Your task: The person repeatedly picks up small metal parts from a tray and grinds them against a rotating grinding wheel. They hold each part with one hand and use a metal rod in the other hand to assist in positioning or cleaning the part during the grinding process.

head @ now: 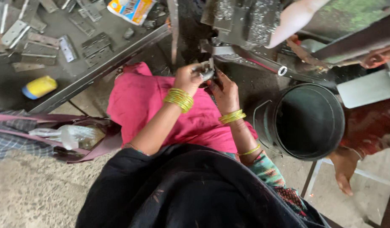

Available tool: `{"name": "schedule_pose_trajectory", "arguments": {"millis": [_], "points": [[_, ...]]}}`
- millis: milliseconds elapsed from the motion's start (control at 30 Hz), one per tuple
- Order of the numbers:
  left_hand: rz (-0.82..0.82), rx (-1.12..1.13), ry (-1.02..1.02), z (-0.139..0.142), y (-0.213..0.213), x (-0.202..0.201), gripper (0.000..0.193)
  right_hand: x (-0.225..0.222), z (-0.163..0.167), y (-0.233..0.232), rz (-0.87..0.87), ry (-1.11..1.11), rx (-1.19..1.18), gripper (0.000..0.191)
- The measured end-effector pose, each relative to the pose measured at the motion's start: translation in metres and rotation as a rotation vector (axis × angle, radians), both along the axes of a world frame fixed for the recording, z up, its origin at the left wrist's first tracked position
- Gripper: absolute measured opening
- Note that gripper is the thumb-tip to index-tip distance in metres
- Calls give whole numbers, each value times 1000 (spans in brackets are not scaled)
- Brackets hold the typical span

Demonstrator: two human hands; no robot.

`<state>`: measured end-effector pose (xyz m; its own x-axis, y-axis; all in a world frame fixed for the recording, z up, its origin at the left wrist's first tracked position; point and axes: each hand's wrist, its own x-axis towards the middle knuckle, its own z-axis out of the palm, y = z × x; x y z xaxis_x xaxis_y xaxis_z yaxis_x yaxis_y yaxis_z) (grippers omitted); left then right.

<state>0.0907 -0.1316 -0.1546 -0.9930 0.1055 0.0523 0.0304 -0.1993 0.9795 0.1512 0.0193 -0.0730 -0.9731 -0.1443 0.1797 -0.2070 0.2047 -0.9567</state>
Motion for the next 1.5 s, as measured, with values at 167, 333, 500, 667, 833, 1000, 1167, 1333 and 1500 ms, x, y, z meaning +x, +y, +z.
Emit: {"name": "schedule_pose_trajectory", "arguments": {"millis": [167,333,500,667,833,1000,1167,1333,1500], "points": [[-36,83,-52,4,7,-31,27,-22,2,24,32,-368,-542,47],[-113,58,79,43,30,-51,22,-35,12,35,-58,-219,-489,55],[-100,-165,-4,54,36,-54,22,-33,11,44,-72,-271,-609,50],[-77,-49,-18,40,29,-66,20,-46,9,51,-69,-332,-516,36],[65,-404,-79,56,47,-107,17,-61,41,48,-333,47,183,50],[317,-968,251,90,83,-123,48,-63,88,65,-590,739,1031,49],[260,-1677,549,79,103,-94,31,-32,62,88,-384,239,1284,14],[198,-1892,434,47,118,-109,46,-9,2,99,-179,-168,1218,27],[295,-2031,338,44,132,-157,47,-20,-21,107,-104,-315,1019,42]]}}
